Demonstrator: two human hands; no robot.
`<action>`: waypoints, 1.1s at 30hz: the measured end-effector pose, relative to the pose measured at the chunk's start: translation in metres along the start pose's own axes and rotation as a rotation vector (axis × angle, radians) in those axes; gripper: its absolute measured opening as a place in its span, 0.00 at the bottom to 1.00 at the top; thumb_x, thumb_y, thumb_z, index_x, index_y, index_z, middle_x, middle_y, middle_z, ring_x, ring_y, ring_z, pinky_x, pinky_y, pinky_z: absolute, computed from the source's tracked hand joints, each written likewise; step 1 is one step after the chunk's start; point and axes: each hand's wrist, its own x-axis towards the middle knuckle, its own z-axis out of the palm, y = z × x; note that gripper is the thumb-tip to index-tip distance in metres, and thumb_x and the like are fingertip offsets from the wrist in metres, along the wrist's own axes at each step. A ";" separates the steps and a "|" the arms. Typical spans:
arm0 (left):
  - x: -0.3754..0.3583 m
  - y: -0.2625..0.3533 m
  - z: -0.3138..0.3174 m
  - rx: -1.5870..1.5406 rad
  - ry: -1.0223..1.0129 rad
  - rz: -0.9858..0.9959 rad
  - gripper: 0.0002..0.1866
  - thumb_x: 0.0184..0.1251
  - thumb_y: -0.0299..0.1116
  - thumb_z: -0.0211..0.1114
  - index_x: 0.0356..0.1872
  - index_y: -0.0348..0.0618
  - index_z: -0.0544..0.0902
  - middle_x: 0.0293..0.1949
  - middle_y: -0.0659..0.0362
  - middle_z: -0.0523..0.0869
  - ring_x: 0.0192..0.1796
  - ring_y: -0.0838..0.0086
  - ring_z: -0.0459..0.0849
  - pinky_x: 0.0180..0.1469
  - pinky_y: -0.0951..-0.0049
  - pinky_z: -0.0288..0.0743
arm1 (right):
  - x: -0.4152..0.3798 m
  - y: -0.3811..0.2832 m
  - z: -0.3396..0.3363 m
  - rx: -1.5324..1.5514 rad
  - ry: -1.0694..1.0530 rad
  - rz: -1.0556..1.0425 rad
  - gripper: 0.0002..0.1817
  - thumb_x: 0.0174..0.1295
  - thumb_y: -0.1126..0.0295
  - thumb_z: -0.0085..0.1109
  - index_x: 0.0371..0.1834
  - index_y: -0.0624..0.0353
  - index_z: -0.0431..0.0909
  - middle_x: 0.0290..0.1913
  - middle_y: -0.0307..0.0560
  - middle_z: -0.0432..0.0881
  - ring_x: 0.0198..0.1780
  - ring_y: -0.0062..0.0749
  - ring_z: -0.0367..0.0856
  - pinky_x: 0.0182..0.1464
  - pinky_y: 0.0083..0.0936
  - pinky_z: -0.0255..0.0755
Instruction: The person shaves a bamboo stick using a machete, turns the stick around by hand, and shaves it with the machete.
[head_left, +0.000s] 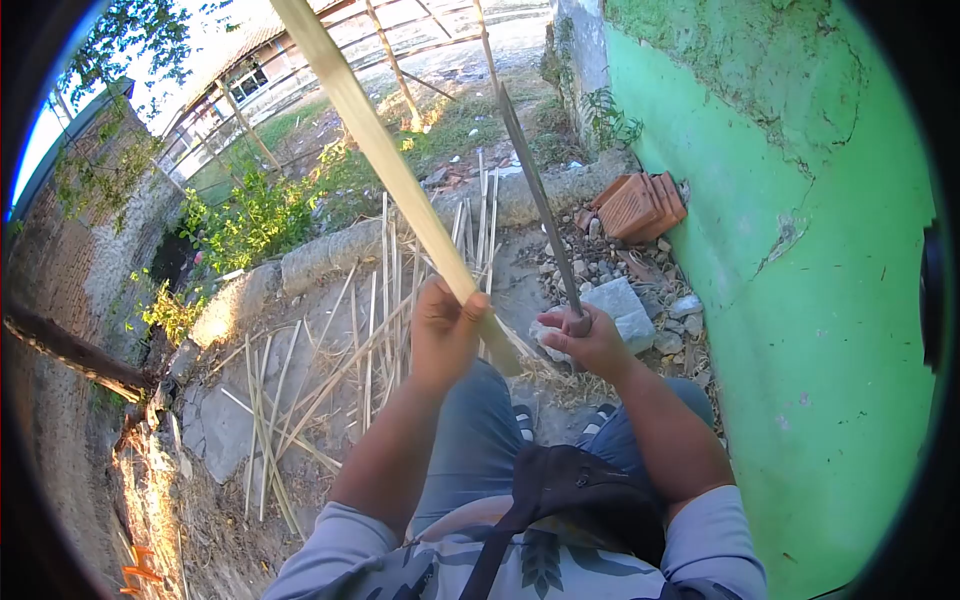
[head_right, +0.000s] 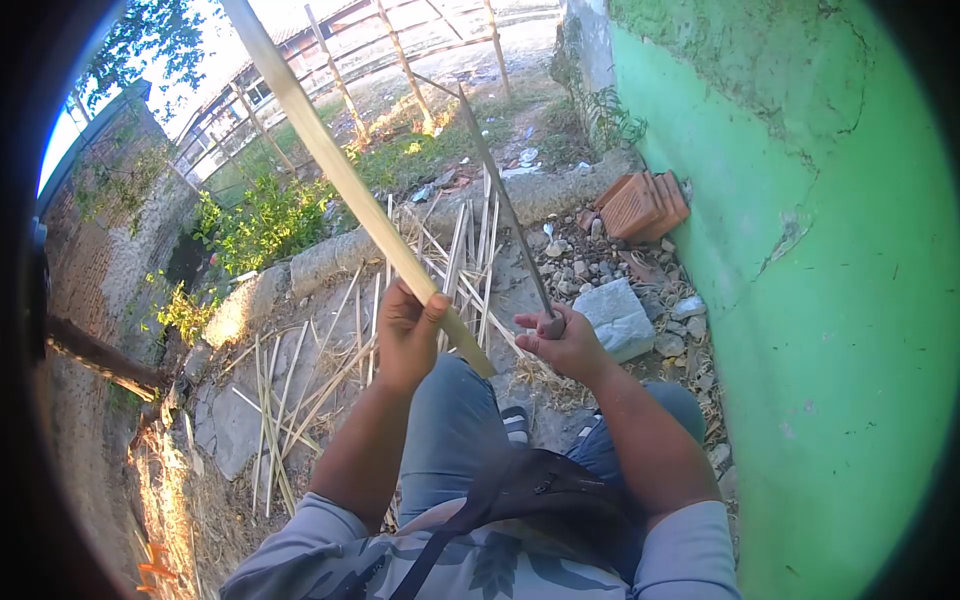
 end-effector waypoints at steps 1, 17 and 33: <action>-0.002 -0.009 0.006 -0.008 -0.010 -0.018 0.13 0.75 0.32 0.72 0.49 0.42 0.76 0.38 0.62 0.85 0.39 0.79 0.85 0.43 0.75 0.80 | -0.001 -0.001 0.001 0.019 -0.004 0.015 0.17 0.61 0.71 0.80 0.38 0.58 0.75 0.55 0.56 0.88 0.55 0.28 0.86 0.55 0.29 0.82; -0.015 -0.067 0.053 0.000 0.028 -0.129 0.14 0.75 0.33 0.72 0.50 0.38 0.77 0.35 0.58 0.87 0.34 0.76 0.88 0.35 0.75 0.82 | -0.007 0.000 -0.009 -0.006 -0.045 0.076 0.14 0.58 0.78 0.76 0.39 0.57 0.76 0.42 0.41 0.87 0.43 0.21 0.85 0.48 0.27 0.81; 0.078 -0.004 -0.091 1.443 0.045 0.531 0.44 0.64 0.40 0.75 0.77 0.38 0.62 0.74 0.38 0.66 0.76 0.39 0.65 0.77 0.41 0.58 | -0.005 0.001 -0.025 -0.126 0.053 -0.048 0.11 0.64 0.74 0.73 0.36 0.58 0.76 0.41 0.40 0.87 0.43 0.20 0.82 0.50 0.27 0.78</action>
